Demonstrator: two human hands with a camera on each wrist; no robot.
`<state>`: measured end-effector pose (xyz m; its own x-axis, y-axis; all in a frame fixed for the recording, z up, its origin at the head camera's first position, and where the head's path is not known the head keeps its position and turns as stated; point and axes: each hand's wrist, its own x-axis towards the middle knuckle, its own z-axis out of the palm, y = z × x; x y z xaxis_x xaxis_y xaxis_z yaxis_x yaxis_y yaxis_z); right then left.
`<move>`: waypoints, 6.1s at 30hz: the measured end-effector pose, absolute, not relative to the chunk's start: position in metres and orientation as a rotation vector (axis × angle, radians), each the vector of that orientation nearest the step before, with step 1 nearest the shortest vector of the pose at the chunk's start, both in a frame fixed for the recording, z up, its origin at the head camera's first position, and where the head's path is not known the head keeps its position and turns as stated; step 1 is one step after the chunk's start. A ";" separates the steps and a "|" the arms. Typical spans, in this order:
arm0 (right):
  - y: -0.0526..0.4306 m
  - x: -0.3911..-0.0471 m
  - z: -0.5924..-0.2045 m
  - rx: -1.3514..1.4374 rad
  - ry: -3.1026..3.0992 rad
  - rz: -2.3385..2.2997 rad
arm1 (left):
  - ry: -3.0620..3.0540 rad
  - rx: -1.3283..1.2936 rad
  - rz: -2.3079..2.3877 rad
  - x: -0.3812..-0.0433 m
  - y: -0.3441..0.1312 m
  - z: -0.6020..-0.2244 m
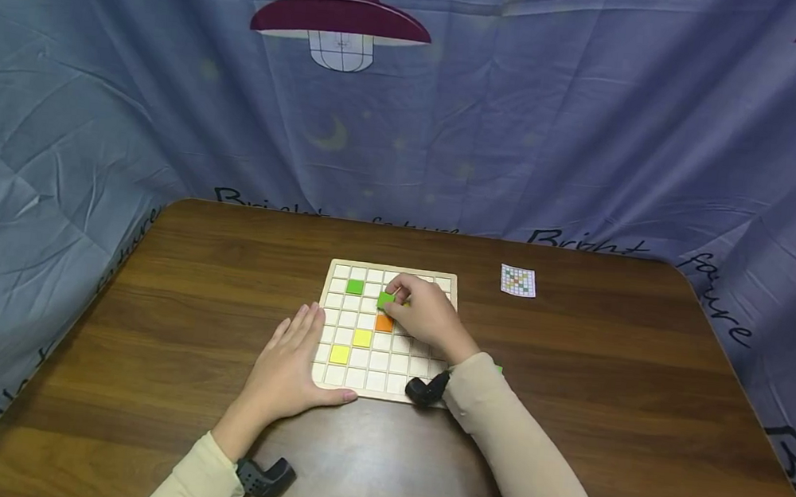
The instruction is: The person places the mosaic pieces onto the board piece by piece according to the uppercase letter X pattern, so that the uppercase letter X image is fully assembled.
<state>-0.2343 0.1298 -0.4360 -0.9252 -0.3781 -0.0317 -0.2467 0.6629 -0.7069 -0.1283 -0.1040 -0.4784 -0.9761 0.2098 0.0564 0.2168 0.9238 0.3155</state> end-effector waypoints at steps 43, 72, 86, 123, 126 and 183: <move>0.256 -0.153 -0.434 -0.513 2.959 -0.628 | -3.048 -0.340 -0.542 -0.125 -0.103 -0.480; 0.187 -0.169 -0.442 -0.556 2.858 -1.142 | -3.061 -0.334 -0.543 -0.127 -0.104 -0.479; 0.158 -0.173 -0.449 -0.619 2.932 -1.016 | -3.069 -0.326 -0.526 -0.127 -0.102 -0.479; 0.277 -0.135 -0.440 -0.419 2.951 -0.781 | -3.066 -0.337 -0.542 -0.125 -0.103 -0.477; 0.275 -0.137 -0.442 -0.400 2.926 -0.825 | -3.069 -0.338 -0.538 -0.125 -0.103 -0.477; 0.182 -0.140 -0.453 -0.704 2.966 -0.935 | -3.066 -0.344 -0.527 -0.127 -0.103 -0.480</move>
<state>-0.1400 0.1824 -0.4528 -0.9015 -0.3966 0.1734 -0.4243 0.7307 -0.5348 -0.1269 -0.1033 -0.4799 -0.9758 0.2131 0.0486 0.2171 0.9192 0.3284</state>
